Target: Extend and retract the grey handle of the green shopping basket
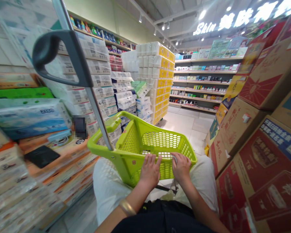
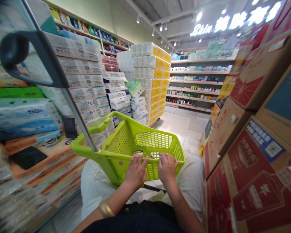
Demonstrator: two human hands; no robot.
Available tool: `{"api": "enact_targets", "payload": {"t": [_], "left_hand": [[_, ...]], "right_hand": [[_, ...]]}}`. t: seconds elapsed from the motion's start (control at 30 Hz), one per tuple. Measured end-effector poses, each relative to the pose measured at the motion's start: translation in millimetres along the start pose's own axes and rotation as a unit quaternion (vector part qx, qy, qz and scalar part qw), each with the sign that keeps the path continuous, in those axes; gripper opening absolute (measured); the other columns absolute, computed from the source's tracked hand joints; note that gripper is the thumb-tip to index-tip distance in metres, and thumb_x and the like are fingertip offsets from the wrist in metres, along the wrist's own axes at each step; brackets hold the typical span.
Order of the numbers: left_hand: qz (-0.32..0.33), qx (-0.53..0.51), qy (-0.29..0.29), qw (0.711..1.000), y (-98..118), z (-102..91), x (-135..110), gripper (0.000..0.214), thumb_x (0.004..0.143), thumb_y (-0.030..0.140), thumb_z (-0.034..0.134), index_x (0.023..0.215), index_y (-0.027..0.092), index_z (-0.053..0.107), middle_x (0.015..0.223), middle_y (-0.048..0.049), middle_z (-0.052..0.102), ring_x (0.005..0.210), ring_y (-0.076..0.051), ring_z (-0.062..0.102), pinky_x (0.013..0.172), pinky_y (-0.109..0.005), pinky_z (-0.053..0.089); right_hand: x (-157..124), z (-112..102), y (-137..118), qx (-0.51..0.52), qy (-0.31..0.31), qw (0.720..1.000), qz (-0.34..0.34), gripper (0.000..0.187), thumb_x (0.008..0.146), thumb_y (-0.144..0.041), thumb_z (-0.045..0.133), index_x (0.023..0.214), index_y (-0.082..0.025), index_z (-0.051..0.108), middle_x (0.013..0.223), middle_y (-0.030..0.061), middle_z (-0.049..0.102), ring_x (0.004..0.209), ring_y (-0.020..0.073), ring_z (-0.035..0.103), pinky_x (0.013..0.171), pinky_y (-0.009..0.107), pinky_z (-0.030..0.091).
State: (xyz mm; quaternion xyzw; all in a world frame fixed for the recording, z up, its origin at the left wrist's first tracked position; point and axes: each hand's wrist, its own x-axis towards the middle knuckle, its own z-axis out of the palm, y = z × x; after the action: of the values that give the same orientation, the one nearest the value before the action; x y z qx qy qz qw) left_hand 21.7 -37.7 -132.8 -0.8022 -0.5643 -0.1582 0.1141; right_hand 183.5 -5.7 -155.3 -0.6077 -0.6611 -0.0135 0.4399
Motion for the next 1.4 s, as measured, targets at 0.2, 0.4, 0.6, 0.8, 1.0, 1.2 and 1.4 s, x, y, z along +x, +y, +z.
{"api": "enact_targets", "payload": {"t": [0.2,0.4,0.6,0.8,1.0,1.2,1.4], "left_hand": [[0.001,-0.009,0.006,1.000,0,1.2,0,0.065,0.071,0.017,0.058,0.134,0.021,0.043,0.123,-0.0117,0.049,0.121,-0.031,0.041,0.111,-0.052,0.028],[0.007,-0.002,0.008,1.000,0,-0.1,-1,0.062,0.073,0.017,0.056,0.134,0.019,0.043,0.123,-0.0120,0.049,0.122,-0.031,0.041,0.112,-0.051,0.027],[0.006,0.001,0.000,1.000,0,-1.6,-1,0.064,0.072,0.018,0.058,0.134,0.019,0.044,0.124,-0.0130,0.049,0.122,-0.032,0.040,0.113,-0.050,0.026],[0.007,-0.002,0.000,1.000,-1,0.7,0,0.064,0.072,0.017,0.058,0.134,0.018,0.044,0.124,-0.0130,0.049,0.122,-0.032,0.041,0.112,-0.051,0.027],[0.011,0.000,0.003,1.000,-2,1.9,0,0.063,0.072,0.017,0.057,0.133,0.019,0.044,0.122,-0.0124,0.049,0.121,-0.031,0.041,0.113,-0.051,0.026],[0.008,0.004,0.001,1.000,-2,0.3,0,0.064,0.071,0.018,0.058,0.134,0.020,0.044,0.123,-0.0118,0.049,0.121,-0.031,0.041,0.112,-0.051,0.028],[0.007,-0.001,0.004,1.000,0,-1.5,-1,0.063,0.072,0.018,0.056,0.134,0.018,0.044,0.122,-0.0125,0.049,0.121,-0.031,0.041,0.112,-0.051,0.027]], "right_hand": [[0,0,-5,0.020,-0.010,1.000,-0.017,0.028,0.087,-0.019,0.045,0.101,-0.023,0.069,0.103,0.0057,0.070,0.098,0.0212,0.058,0.093,0.037,0.033],[-5,2,-19,0.066,-0.058,0.991,-0.100,0.029,0.088,-0.016,0.045,0.105,-0.023,0.068,0.107,0.0046,0.069,0.102,0.0185,0.059,0.095,0.034,0.033],[4,-4,8,-0.011,0.003,0.999,0.033,0.029,0.084,-0.015,0.046,0.098,-0.023,0.071,0.102,0.0057,0.070,0.098,0.0239,0.060,0.095,0.042,0.028],[-3,0,-11,0.025,-0.037,0.998,-0.042,0.030,0.085,-0.015,0.046,0.103,-0.023,0.068,0.103,0.0053,0.070,0.100,0.0218,0.058,0.094,0.036,0.032],[-3,2,-11,0.041,-0.048,0.996,-0.069,0.029,0.089,-0.017,0.043,0.105,-0.023,0.067,0.104,0.0050,0.070,0.101,0.0206,0.059,0.097,0.036,0.030],[3,1,8,-0.012,0.011,1.000,0.011,0.028,0.087,-0.021,0.045,0.101,-0.021,0.069,0.101,0.0064,0.071,0.095,0.0230,0.059,0.093,0.039,0.033],[-6,3,-17,0.047,-0.055,0.992,-0.099,0.028,0.087,-0.018,0.048,0.108,-0.023,0.066,0.105,0.0054,0.069,0.101,0.0202,0.058,0.094,0.034,0.034]]}}
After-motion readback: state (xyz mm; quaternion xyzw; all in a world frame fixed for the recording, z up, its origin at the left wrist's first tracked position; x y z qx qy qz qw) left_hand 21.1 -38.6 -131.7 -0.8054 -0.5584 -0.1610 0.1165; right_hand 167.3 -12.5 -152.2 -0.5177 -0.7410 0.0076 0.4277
